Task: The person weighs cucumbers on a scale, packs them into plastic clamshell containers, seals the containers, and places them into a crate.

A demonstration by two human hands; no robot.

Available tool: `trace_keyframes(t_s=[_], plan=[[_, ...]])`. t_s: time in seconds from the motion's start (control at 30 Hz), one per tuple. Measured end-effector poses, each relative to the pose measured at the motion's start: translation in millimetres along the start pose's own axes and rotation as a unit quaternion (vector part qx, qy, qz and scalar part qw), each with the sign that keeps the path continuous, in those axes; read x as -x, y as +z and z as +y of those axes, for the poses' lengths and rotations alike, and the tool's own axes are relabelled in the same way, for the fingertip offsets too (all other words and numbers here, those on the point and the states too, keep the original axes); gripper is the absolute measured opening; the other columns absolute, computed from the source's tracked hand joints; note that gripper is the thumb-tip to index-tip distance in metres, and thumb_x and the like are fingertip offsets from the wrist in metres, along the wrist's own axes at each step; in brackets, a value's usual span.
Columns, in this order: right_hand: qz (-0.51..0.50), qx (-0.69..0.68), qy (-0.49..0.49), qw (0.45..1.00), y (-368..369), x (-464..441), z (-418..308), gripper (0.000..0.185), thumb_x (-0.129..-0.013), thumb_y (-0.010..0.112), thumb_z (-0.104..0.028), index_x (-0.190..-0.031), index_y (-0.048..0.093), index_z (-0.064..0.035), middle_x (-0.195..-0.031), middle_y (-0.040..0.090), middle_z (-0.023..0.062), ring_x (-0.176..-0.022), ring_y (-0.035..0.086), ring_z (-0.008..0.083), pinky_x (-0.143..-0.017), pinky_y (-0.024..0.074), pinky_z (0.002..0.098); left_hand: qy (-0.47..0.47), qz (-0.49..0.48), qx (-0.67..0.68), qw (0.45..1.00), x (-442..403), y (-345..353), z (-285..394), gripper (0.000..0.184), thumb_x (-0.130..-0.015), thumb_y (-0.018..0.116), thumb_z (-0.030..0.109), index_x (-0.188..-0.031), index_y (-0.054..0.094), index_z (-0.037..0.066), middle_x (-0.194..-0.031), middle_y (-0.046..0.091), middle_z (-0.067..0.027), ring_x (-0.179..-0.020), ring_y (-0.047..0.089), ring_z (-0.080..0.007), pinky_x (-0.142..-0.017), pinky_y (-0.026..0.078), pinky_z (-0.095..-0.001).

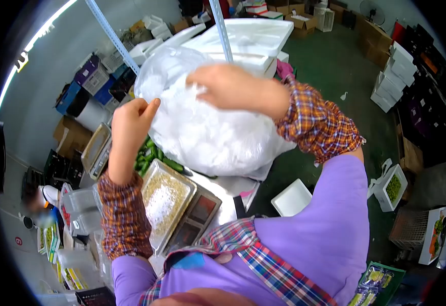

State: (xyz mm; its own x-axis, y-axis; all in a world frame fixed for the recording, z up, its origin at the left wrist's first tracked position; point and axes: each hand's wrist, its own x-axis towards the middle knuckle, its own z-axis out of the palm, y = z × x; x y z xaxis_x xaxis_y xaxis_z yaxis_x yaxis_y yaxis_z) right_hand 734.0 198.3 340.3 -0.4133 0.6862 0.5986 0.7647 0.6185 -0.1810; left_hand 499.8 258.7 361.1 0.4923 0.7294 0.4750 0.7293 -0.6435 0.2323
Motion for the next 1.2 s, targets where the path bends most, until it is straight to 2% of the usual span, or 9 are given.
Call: trace_keyframes(t_s=[0.1,0.17,0.3,0.4,0.47,0.53,0.63,0.87,1.2], plan=[[-0.097,-0.065,0.009,0.993,17,-12,-9,0.023,-0.077,0.063,-0.007,-0.099,0.059,-0.0026,-0.09,0.062,0.0164,-0.082,0.061,0.0325,-0.074,0.0491,0.0391,0.198,0.126,0.221,0.947,18,6,32,0.011,-0.077,0.069,0.006,-0.078,0.061,-0.002,-0.069,0.062,-0.0108,-0.057,0.059,-0.0143,-0.055,0.047,-0.0282],[-0.101,-0.016,0.013,0.995,40,-23,21,0.021,-0.077,0.062,-0.008,-0.097,0.06,-0.0028,-0.091,0.062,0.018,-0.084,0.061,0.0335,-0.075,0.0492,0.0387,0.277,0.102,0.213,0.932,19,20,43,0.016,-0.075,0.068,0.004,-0.089,0.061,0.001,-0.086,0.064,-0.0118,-0.076,0.063,-0.0242,-0.068,0.05,-0.0319],[-0.195,0.147,0.275,0.93,51,-37,36,0.024,-0.077,0.062,-0.015,-0.098,0.062,-0.0026,-0.095,0.062,0.0217,-0.089,0.061,0.0353,-0.079,0.0483,0.0391,0.238,0.036,0.079,0.967,8,67,19,0.045,-0.074,0.069,0.016,-0.113,0.053,0.001,-0.11,0.058,-0.0181,-0.103,0.055,-0.0314,-0.09,0.042,-0.0394],[-0.33,0.155,0.29,0.885,69,-31,77,0.04,-0.078,0.062,-0.024,-0.113,0.059,-0.0057,-0.111,0.059,0.0221,-0.103,0.056,0.0363,-0.087,0.0452,0.0415,0.16,-0.072,0.042,0.984,9,103,-8,0.059,-0.076,0.067,0.026,-0.125,0.046,0.001,-0.121,0.052,-0.0218,-0.116,0.047,-0.0355,-0.097,0.038,-0.0411],[-0.27,0.132,0.203,0.932,113,23,141,0.05,-0.077,0.063,-0.028,-0.122,0.054,-0.0088,-0.12,0.054,0.0206,-0.109,0.052,0.0372,-0.093,0.0415,0.0422,0.108,-0.188,0.061,0.974,10,127,-23,0.065,-0.078,0.064,0.034,-0.13,0.043,0.002,-0.128,0.047,-0.0231,-0.123,0.04,-0.0368,-0.1,0.036,-0.0416],[-0.31,0.09,0.29,0.901,97,30,95,0.05,-0.082,0.054,-0.039,-0.125,0.053,-0.0131,-0.127,0.052,0.0151,-0.119,0.047,0.0325,-0.102,0.0321,0.047,0.054,-0.329,0.106,0.937,15,151,-35,0.07,-0.08,0.059,0.042,-0.134,0.039,0.002,-0.136,0.039,-0.0235,-0.129,0.033,-0.0364,-0.103,0.032,-0.0421],[-0.255,0.221,0.326,0.883,133,50,89,0.061,-0.071,0.066,-0.027,-0.128,0.05,-0.0119,-0.127,0.051,0.0167,-0.115,0.049,0.0355,-0.095,0.0275,0.066,0.057,-0.354,0.082,0.93,34,205,-46,0.074,-0.082,0.053,0.05,-0.137,0.036,0.003,-0.136,0.039,-0.0241,-0.127,0.036,-0.0368,-0.105,0.03,-0.0397],[-0.367,0.181,0.223,0.885,102,21,64,0.053,-0.07,0.066,-0.023,-0.121,0.055,-0.011,-0.113,0.06,0.015,-0.107,0.055,0.0338,-0.086,0.0279,0.0725,0.136,-0.25,0.079,0.955,37,159,-47,0.057,-0.087,0.053,0.038,-0.131,0.044,0.005,-0.131,0.042,-0.0296,-0.119,0.043,-0.0428,-0.1,0.035,-0.0431],[-0.089,0.147,0.022,0.985,71,-28,-8,0.021,-0.065,0.062,-0.013,-0.085,0.063,-0.0091,-0.081,0.064,0.0093,-0.083,0.063,0.0275,-0.066,0.0492,0.0434,0.228,-0.017,0.052,0.972,58,108,-19,0.028,-0.079,0.064,0.011,-0.104,0.059,0.0,-0.113,0.056,-0.0191,-0.105,0.051,-0.0394,-0.089,0.041,-0.0452]])
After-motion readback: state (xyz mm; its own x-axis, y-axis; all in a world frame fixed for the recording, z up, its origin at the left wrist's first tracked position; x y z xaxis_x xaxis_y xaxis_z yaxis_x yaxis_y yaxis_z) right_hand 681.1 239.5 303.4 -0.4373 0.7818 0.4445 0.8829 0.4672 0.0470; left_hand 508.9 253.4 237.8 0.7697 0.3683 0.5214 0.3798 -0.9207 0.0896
